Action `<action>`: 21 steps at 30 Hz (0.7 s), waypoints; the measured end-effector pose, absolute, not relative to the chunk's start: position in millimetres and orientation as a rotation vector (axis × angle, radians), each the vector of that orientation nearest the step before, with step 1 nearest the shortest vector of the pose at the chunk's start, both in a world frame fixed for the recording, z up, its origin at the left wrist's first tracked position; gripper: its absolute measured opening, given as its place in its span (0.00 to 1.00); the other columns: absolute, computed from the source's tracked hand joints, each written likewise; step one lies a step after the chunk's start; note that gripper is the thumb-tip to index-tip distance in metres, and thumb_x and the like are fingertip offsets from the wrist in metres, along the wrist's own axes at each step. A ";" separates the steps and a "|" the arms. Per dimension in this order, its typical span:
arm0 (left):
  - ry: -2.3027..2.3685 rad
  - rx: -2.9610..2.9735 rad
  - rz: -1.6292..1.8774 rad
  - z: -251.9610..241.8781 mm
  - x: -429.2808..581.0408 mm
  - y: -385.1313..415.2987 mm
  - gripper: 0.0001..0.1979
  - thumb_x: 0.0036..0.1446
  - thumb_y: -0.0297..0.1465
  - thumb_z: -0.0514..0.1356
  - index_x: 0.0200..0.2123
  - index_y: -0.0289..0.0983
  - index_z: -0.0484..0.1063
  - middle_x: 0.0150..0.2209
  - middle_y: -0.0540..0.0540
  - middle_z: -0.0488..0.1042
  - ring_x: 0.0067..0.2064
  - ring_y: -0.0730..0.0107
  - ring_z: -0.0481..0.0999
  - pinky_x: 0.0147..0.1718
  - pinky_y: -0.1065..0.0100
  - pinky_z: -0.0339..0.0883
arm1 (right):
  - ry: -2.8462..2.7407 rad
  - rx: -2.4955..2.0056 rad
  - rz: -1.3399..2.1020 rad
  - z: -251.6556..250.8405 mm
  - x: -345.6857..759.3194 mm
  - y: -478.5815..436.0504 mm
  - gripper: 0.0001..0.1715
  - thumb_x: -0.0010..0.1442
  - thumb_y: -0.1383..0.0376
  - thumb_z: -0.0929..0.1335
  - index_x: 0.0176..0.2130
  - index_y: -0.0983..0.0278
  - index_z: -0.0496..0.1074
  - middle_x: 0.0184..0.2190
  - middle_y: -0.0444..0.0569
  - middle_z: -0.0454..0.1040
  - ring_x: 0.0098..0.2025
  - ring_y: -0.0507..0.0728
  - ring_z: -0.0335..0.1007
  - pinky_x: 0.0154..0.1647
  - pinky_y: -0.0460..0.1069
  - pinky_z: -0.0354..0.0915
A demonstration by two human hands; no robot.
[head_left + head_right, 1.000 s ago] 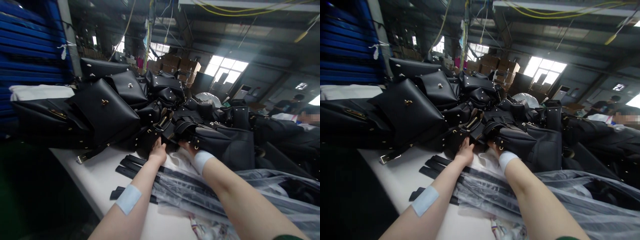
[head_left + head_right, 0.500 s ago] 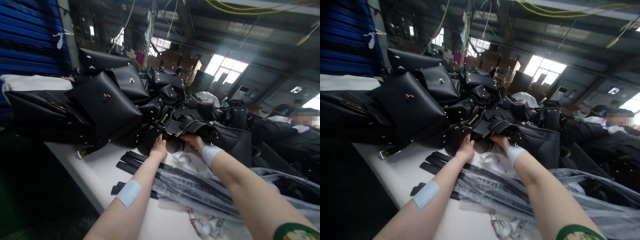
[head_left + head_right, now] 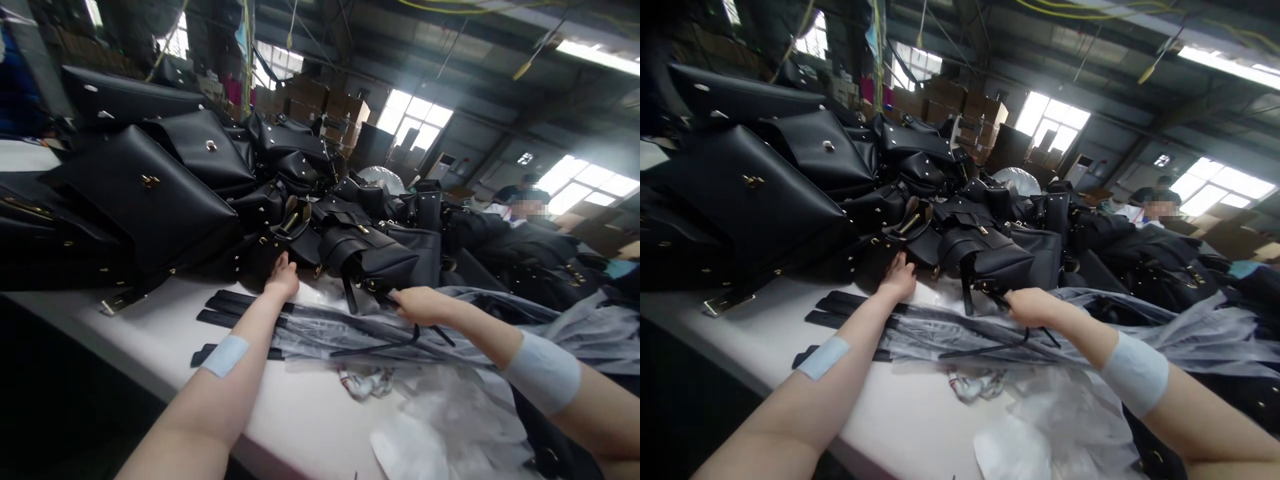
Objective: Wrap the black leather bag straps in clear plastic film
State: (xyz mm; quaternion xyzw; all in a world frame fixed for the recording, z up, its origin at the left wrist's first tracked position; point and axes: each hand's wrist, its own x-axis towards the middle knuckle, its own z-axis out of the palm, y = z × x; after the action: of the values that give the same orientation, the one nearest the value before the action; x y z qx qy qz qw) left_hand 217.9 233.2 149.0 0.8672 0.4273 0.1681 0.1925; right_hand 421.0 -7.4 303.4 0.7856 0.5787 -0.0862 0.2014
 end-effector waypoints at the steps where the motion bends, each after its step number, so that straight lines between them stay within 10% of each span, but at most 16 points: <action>1: 1.194 2.442 0.472 149.9 217.6 232.5 0.14 0.60 0.29 0.53 0.47 0.34 0.72 0.69 0.35 0.47 0.70 0.47 0.44 0.66 0.51 0.46 | 1.572 2.154 -0.101 306.5 430.0 -15.3 0.11 0.59 0.65 0.65 0.40 0.66 0.73 0.35 0.57 0.78 0.37 0.61 0.75 0.37 0.50 0.65; 9: 1.114 2.568 0.450 177.2 214.3 196.2 0.18 0.63 0.35 0.51 0.48 0.33 0.75 0.61 0.36 0.64 0.66 0.52 0.57 0.64 0.59 0.51 | 1.496 2.377 0.333 314.5 476.6 -85.9 0.24 0.62 0.65 0.65 0.56 0.70 0.66 0.51 0.63 0.71 0.54 0.64 0.68 0.55 0.55 0.61; 21: 0.921 2.717 0.191 187.3 213.0 88.1 0.17 0.62 0.36 0.52 0.34 0.35 0.79 0.40 0.36 0.79 0.45 0.56 0.77 0.46 0.64 0.67 | 2.190 2.586 0.155 285.5 351.7 -199.7 0.12 0.62 0.66 0.65 0.45 0.61 0.74 0.53 0.53 0.71 0.56 0.62 0.66 0.60 0.59 0.62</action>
State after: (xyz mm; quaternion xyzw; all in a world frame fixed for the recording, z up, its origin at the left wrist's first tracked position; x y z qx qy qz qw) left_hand 213.0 88.1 187.3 0.9366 0.3175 0.0659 0.1330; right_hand 351.7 -199.7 285.5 0.7564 0.6405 0.0454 -0.1249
